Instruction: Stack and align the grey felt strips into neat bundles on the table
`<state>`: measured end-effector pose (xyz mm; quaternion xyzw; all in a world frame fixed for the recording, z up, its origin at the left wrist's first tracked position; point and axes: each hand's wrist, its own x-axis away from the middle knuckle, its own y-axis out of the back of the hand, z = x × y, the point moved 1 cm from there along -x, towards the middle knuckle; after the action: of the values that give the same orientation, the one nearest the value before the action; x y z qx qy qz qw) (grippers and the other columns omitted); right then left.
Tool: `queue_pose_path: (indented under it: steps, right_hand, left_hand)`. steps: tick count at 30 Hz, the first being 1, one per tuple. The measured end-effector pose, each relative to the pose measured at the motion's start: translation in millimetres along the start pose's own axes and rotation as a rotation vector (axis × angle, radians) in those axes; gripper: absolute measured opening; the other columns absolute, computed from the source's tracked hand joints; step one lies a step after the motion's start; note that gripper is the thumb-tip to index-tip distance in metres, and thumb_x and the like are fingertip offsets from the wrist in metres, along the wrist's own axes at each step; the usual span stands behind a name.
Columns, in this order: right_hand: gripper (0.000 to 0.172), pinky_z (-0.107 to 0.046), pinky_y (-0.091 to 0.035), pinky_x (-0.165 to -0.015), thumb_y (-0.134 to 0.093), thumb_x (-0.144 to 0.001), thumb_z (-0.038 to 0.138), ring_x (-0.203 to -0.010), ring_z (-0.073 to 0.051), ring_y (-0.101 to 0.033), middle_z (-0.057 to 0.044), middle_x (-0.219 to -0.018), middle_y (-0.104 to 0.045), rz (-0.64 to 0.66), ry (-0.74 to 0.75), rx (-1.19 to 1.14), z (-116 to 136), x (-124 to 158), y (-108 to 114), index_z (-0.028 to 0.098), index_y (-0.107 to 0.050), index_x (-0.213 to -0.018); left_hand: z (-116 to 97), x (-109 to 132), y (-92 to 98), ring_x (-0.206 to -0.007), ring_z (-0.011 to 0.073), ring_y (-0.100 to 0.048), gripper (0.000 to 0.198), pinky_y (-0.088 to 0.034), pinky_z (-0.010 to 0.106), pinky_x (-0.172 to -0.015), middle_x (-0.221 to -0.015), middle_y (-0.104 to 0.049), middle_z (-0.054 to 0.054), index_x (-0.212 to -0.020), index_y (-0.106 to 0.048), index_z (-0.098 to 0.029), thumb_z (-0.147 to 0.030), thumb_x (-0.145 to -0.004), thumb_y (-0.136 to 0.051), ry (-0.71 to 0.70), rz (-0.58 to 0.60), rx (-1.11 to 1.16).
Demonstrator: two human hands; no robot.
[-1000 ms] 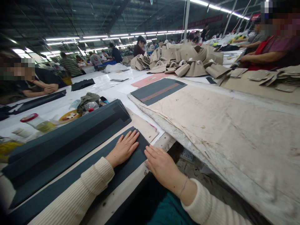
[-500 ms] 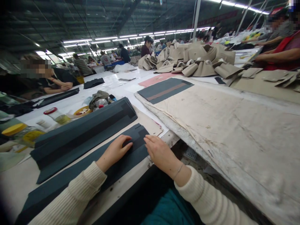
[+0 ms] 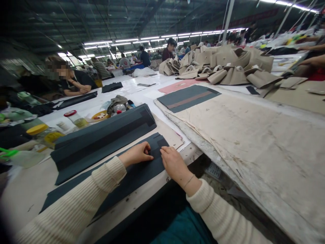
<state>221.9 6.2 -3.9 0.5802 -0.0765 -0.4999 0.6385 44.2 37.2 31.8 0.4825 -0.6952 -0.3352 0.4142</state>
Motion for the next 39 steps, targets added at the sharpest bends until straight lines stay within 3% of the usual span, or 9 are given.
queue_pose_path:
  steps: [5, 10, 16, 21, 25, 29, 35, 39]
  right_hand:
    - [0.032, -0.039, -0.042, -0.092, -0.038, -0.084, 0.013, -0.101, -0.021, -0.05, -0.013, -0.109, -0.058, 0.003, -0.005, -0.013, -2.1, 0.9, -2.2, 0.009, -0.059, -0.108]
    - [0.031, -0.038, -0.042, -0.092, -0.038, -0.085, 0.013, -0.1, -0.021, -0.05, -0.013, -0.109, -0.058, 0.01, -0.012, -0.005, -2.5, 1.5, -3.5, 0.008, -0.059, -0.107]
    - [0.031, -0.039, -0.041, -0.092, -0.039, -0.084, 0.013, -0.1, -0.021, -0.051, -0.012, -0.109, -0.059, -0.006, -0.004, 0.023, -3.1, 2.0, -4.8, 0.01, -0.06, -0.107]
    - [0.032, -0.038, -0.041, -0.093, -0.039, -0.084, 0.015, -0.101, -0.021, -0.051, -0.012, -0.11, -0.058, -0.004, 0.019, 0.036, -6.9, 3.2, -8.5, 0.009, -0.06, -0.108]
    - [0.031, -0.039, -0.041, -0.092, -0.038, -0.085, 0.017, -0.101, -0.022, -0.051, -0.012, -0.109, -0.059, -0.018, 0.035, 0.042, -9.2, 3.8, -9.9, 0.011, -0.06, -0.107]
    - [0.032, -0.04, -0.041, -0.092, -0.038, -0.085, 0.019, -0.101, -0.022, -0.052, -0.011, -0.109, -0.059, -0.012, 0.059, 0.072, -10.6, 4.4, -10.3, 0.011, -0.06, -0.106]
    - [0.034, -0.04, -0.041, -0.091, -0.036, -0.086, 0.023, -0.098, -0.023, -0.053, -0.013, -0.107, -0.06, -0.028, 0.103, 0.11, -14.5, 5.5, -13.5, 0.009, -0.061, -0.104]
    - [0.037, -0.039, -0.043, -0.089, -0.034, -0.086, 0.025, -0.097, -0.023, -0.054, -0.014, -0.106, -0.06, -0.025, 0.141, 0.113, -19.1, 5.9, -17.4, 0.007, -0.061, -0.103]
  left_hand:
    - [6.8, -0.7, 9.4, -0.06, 0.0141, -0.051, 0.024, -0.033, 0.023, -0.051, -0.062, -0.056, -0.004, -0.068, -0.053, -0.02, -0.036, -0.055, -0.066, 0.055, 0.111, -0.048]
    - [6.7, 6.7, 17.4, -0.053, 0.0117, -0.044, 0.014, -0.03, 0.024, -0.052, -0.052, -0.049, -0.005, -0.06, -0.053, -0.019, -0.03, -0.06, -0.06, 0.079, 0.181, 0.057]
    - [10.4, 12.9, 18.7, -0.055, 0.01, -0.039, 0.025, -0.028, 0.023, -0.054, -0.054, -0.045, -0.006, -0.065, -0.051, -0.017, -0.039, -0.058, -0.061, 0.062, 0.239, 0.411]
    - [25.2, 26.0, 21.1, -0.059, 0.0112, -0.042, 0.032, -0.03, 0.023, -0.057, -0.06, -0.05, -0.005, -0.075, -0.052, -0.017, -0.038, -0.054, -0.065, 0.107, 0.267, 0.392]
    - [61.6, 58.1, 28.7, -0.06, 0.0119, -0.045, 0.033, -0.031, 0.023, -0.057, -0.063, -0.052, -0.005, -0.077, -0.053, -0.018, -0.04, -0.056, -0.065, 0.126, 0.317, 0.361]
    - [112.6, 108.6, 40.2, -0.058, 0.0107, -0.043, 0.036, -0.031, 0.022, -0.056, -0.061, -0.05, -0.005, -0.078, -0.053, -0.017, -0.045, -0.058, -0.065, 0.201, 0.278, 0.379]
    - [175.0, 193.9, 54.0, -0.057, 0.0104, -0.043, 0.043, -0.029, 0.02, -0.054, -0.061, -0.05, -0.005, -0.081, -0.053, -0.017, -0.051, -0.057, -0.064, 0.404, 0.121, 0.467]
    - [201.7, 228.3, 51.9, -0.055, 0.0102, -0.043, 0.043, -0.029, 0.021, -0.053, -0.059, -0.049, -0.005, -0.082, -0.051, -0.017, -0.051, -0.059, -0.063, 0.443, 0.002, 0.513]
